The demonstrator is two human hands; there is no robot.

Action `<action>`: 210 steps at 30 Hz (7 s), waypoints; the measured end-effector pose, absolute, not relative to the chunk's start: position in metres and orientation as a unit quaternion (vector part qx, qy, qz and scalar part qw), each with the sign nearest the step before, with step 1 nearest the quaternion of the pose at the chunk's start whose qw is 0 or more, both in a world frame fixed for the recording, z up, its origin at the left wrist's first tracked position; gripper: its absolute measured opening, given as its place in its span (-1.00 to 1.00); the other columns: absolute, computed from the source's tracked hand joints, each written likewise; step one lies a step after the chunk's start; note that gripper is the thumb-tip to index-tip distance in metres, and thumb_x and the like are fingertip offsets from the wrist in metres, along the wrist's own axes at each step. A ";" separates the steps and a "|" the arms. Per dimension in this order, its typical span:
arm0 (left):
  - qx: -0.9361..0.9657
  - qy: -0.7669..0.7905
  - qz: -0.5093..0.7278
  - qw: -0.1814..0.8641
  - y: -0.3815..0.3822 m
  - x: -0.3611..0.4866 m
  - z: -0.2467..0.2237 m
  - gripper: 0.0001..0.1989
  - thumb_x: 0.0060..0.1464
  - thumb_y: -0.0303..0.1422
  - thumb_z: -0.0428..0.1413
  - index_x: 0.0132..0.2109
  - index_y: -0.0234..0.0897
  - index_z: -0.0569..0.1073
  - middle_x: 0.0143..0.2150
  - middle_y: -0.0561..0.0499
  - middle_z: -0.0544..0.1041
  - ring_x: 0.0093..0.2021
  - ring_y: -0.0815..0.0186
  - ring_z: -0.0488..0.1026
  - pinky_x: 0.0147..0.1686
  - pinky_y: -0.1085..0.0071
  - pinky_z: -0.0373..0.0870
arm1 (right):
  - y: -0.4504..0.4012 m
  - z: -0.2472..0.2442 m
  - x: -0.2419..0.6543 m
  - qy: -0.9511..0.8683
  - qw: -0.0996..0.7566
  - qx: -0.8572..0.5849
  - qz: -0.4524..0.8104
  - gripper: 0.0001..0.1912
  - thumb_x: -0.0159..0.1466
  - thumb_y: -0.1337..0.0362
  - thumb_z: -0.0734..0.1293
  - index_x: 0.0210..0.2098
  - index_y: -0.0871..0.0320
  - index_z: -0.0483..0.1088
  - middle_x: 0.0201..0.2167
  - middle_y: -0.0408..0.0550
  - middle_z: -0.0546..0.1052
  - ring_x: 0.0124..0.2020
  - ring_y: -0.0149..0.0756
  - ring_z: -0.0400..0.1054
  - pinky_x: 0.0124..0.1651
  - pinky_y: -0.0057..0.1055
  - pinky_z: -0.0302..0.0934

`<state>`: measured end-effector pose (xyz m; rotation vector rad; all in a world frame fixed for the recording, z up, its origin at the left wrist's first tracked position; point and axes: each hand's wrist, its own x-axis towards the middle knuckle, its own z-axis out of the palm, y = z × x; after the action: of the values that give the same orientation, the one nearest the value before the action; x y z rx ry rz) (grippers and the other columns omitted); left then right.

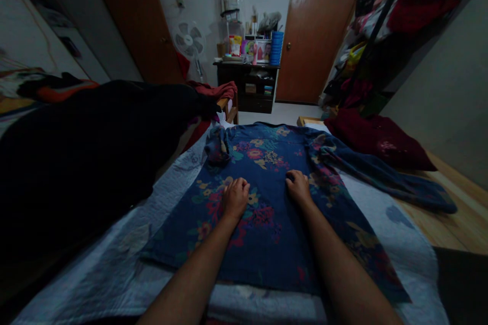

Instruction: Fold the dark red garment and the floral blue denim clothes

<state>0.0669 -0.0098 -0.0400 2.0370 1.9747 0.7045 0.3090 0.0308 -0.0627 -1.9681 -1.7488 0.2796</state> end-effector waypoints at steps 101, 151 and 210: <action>0.890 0.430 0.100 0.115 -0.125 0.088 -0.040 -0.40 0.24 -0.05 -0.05 0.35 -0.12 0.13 0.45 -0.01 0.03 0.43 0.16 -0.10 0.35 0.07 -0.06 | -0.145 -0.048 0.320 -0.726 0.251 -0.635 0.079 -0.71 0.29 0.34 0.21 -0.12 0.21 0.53 -0.02 0.15 0.49 0.01 -0.05 0.28 0.11 -0.13 0.18; 0.882 0.445 0.048 0.149 -0.141 0.086 -0.033 -0.10 0.00 0.09 0.13 0.40 -0.11 0.04 0.47 -0.13 -0.10 0.44 -0.05 -0.23 0.34 -0.10 -0.24 | -0.175 0.000 0.339 -0.750 0.198 -0.628 0.059 -0.52 0.25 0.37 0.15 0.16 0.23 0.31 0.21 0.17 0.35 0.25 -0.09 0.20 0.25 -0.11 0.10; 0.836 0.534 0.123 0.019 -0.093 0.112 -0.047 -0.47 0.24 -0.16 -0.06 0.30 -0.22 0.25 0.37 -0.10 0.21 0.36 0.10 0.12 0.32 0.05 0.02 | -0.139 -0.012 0.359 -0.782 0.028 -0.621 -0.041 -0.55 0.31 0.32 0.18 0.15 0.30 0.36 0.23 0.22 0.34 0.30 -0.03 0.10 0.37 -0.06 -0.25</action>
<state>0.1115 -0.0927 -0.0473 2.5960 1.6572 0.3827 0.3588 -0.1387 -0.0122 -1.9180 -2.4145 -0.1273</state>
